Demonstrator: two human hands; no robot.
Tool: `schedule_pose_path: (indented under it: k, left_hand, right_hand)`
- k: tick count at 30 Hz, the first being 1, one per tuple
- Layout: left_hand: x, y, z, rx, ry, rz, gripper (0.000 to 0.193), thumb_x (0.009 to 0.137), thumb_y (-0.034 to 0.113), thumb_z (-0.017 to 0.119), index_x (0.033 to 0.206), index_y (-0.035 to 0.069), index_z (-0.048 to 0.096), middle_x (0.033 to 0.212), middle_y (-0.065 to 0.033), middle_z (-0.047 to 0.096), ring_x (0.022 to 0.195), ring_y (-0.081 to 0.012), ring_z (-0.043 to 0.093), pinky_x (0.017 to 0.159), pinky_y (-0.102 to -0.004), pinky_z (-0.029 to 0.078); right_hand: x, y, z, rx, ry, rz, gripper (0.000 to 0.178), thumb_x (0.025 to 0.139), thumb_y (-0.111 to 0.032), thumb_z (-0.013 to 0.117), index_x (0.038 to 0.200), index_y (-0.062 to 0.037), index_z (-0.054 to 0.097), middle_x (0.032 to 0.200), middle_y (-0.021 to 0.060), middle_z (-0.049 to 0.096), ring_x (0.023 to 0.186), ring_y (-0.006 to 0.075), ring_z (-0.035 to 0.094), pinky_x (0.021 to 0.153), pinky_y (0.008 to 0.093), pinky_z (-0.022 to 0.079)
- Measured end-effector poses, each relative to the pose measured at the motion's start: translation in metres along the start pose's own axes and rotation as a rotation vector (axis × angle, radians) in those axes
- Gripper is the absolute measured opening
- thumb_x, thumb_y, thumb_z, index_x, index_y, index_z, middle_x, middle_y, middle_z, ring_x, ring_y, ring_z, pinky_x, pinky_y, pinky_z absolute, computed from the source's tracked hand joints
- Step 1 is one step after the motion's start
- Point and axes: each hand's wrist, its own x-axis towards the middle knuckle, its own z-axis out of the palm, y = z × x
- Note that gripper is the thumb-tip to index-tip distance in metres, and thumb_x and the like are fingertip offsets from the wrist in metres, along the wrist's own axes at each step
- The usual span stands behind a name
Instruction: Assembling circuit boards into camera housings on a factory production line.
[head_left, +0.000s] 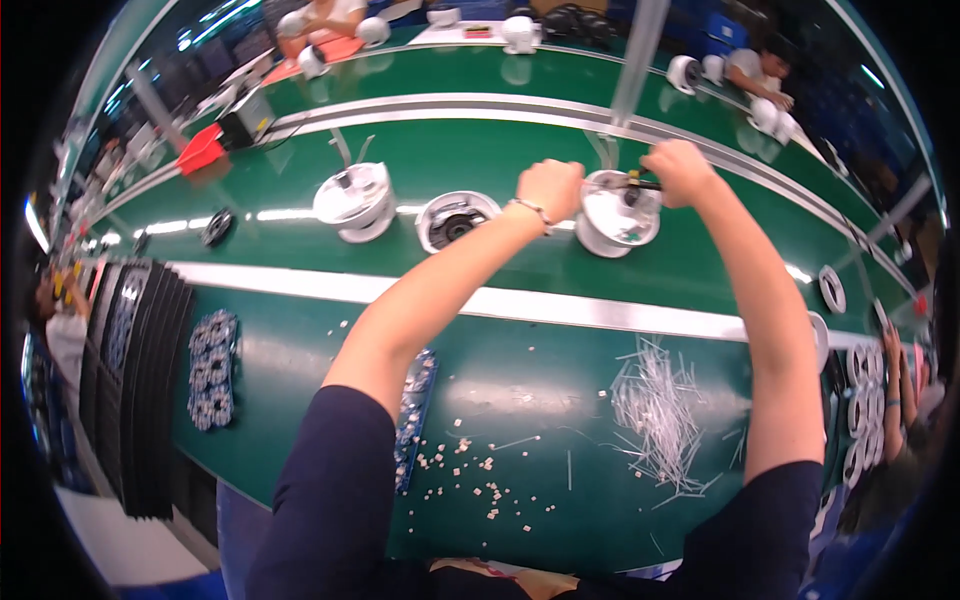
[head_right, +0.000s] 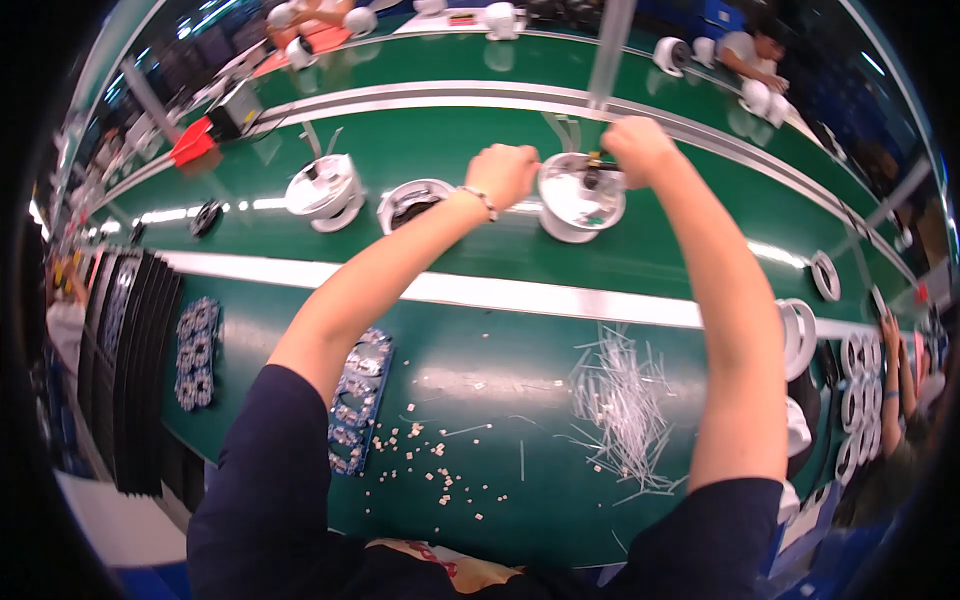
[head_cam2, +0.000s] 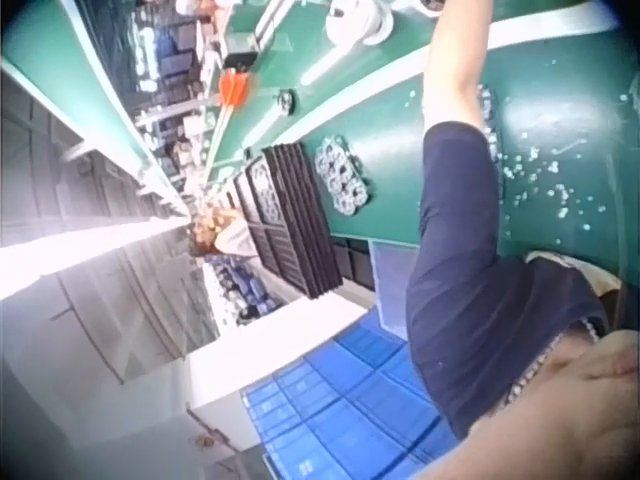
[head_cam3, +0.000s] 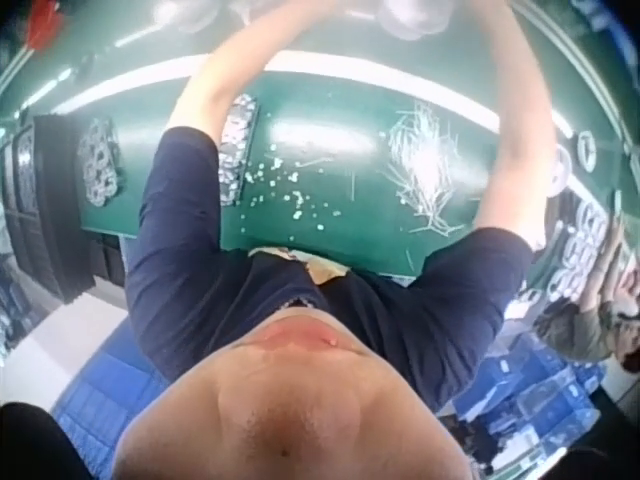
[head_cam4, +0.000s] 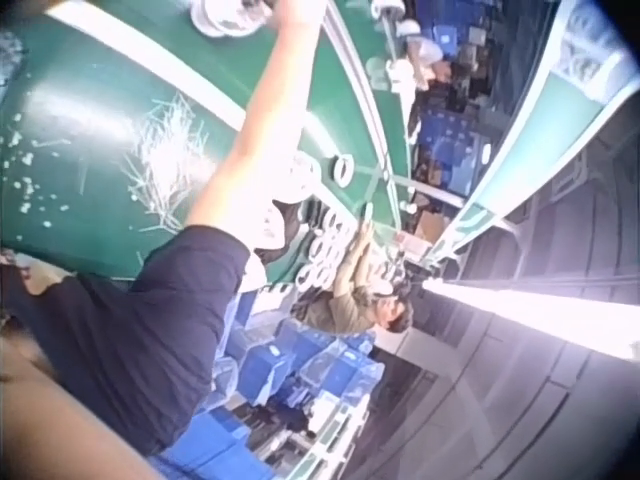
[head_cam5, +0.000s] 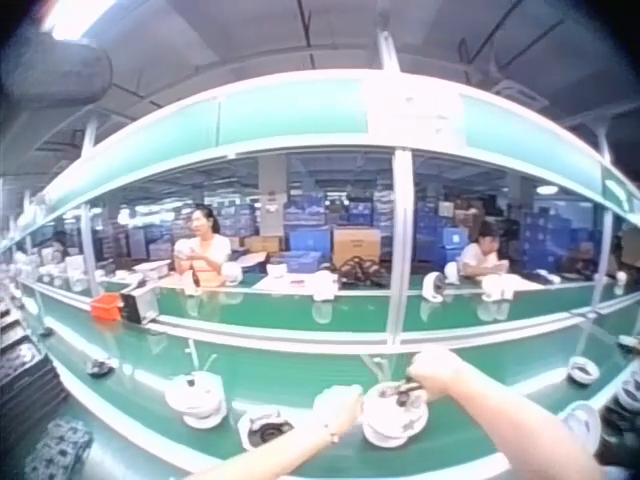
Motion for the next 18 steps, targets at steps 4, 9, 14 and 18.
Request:
schedule_pose_path:
  k: [4,9,14,18]
  left_hand:
    - [-0.006,0.015,0.005,-0.029,0.041,0.125,0.014,0.08,0.021,0.056,0.079,0.009,0.063,0.071,-0.0137,0.062,0.07,-0.0331,0.061,0.062,-0.0432,0.05]
    - [-0.006,-0.001,-0.009,-0.081,0.027,-0.035,0.016,0.078,0.024,0.058,0.079,0.011,0.066,0.073,-0.0134,0.064,0.069,-0.0312,0.062,0.063,-0.041,0.051]
    - [-0.007,-0.016,-0.011,-0.221,0.004,-0.139,0.017,0.076,0.021,0.059,0.08,0.005,0.065,0.075,-0.0118,0.066,0.069,-0.0267,0.064,0.066,-0.0347,0.051]
    - [-0.014,-0.026,-0.03,-0.242,0.041,-0.094,0.017,0.075,0.021,0.06,0.08,0.005,0.064,0.074,-0.0113,0.066,0.068,-0.0263,0.064,0.065,-0.0345,0.05]
  right_hand:
    - [-0.025,0.016,-0.01,0.015,-0.138,0.128,0.023,0.047,-0.005,0.065,0.069,-0.0084,0.063,0.073,0.011,0.06,0.077,0.0286,0.061,0.064,0.0375,0.05]
    - [-0.013,0.017,0.007,0.01,0.066,-0.016,0.019,0.046,-0.004,0.061,0.064,-0.0061,0.059,0.07,0.0113,0.058,0.072,0.0304,0.058,0.062,0.038,0.049]
    - [-0.021,0.026,-0.005,0.001,0.058,0.013,0.023,0.051,-0.006,0.063,0.074,-0.0057,0.06,0.078,0.0098,0.059,0.077,0.0286,0.059,0.065,0.0369,0.049]
    - [-0.022,0.033,-0.015,0.004,0.28,-0.011,0.041,0.05,-0.003,0.064,0.09,-0.0048,0.056,0.085,0.009,0.052,0.084,0.027,0.052,0.071,0.0352,0.043]
